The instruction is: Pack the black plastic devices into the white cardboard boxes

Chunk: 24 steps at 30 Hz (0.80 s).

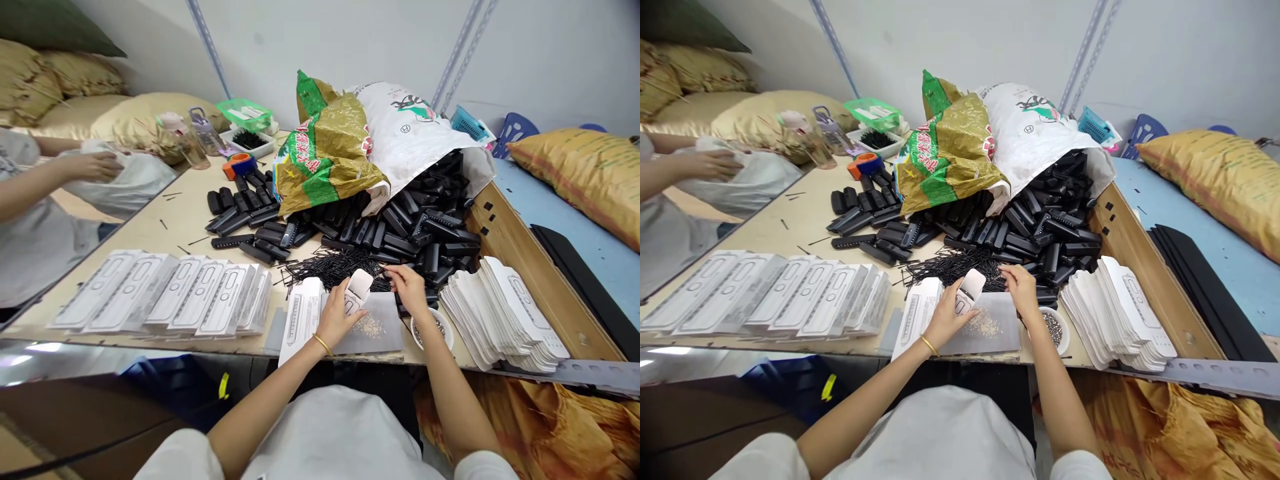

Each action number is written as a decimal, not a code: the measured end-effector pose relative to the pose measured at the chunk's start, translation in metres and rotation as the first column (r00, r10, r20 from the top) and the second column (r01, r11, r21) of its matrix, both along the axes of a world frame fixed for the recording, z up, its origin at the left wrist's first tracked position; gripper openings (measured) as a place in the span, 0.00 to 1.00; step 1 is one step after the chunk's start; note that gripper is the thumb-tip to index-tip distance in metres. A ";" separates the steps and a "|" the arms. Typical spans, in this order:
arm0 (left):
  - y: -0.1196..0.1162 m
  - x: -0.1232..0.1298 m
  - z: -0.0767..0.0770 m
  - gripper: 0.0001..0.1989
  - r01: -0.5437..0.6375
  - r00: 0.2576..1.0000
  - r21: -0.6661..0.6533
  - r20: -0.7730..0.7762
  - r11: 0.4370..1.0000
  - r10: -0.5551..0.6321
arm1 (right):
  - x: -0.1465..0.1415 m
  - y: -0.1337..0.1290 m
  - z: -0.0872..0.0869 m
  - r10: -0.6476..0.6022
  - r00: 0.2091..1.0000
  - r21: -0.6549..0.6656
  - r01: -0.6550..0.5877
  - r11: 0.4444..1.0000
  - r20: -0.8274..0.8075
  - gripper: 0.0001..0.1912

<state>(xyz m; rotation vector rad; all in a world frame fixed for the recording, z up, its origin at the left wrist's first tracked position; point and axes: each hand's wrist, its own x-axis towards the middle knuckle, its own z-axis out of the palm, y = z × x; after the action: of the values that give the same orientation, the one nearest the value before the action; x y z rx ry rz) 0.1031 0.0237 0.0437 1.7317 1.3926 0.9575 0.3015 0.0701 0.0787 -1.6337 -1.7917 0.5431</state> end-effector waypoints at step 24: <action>-0.010 0.012 -0.020 0.19 -0.010 0.983 0.184 0.184 0.983 -0.025 | -0.090 -0.027 -0.025 -0.068 0.603 -0.079 0.008 0.997 -0.795 0.12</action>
<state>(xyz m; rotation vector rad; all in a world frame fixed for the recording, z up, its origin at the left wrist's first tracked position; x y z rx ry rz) 0.1153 0.0133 0.0238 1.7278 1.2080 1.2438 0.2114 0.0431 0.0541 -1.1472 -1.0464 1.1192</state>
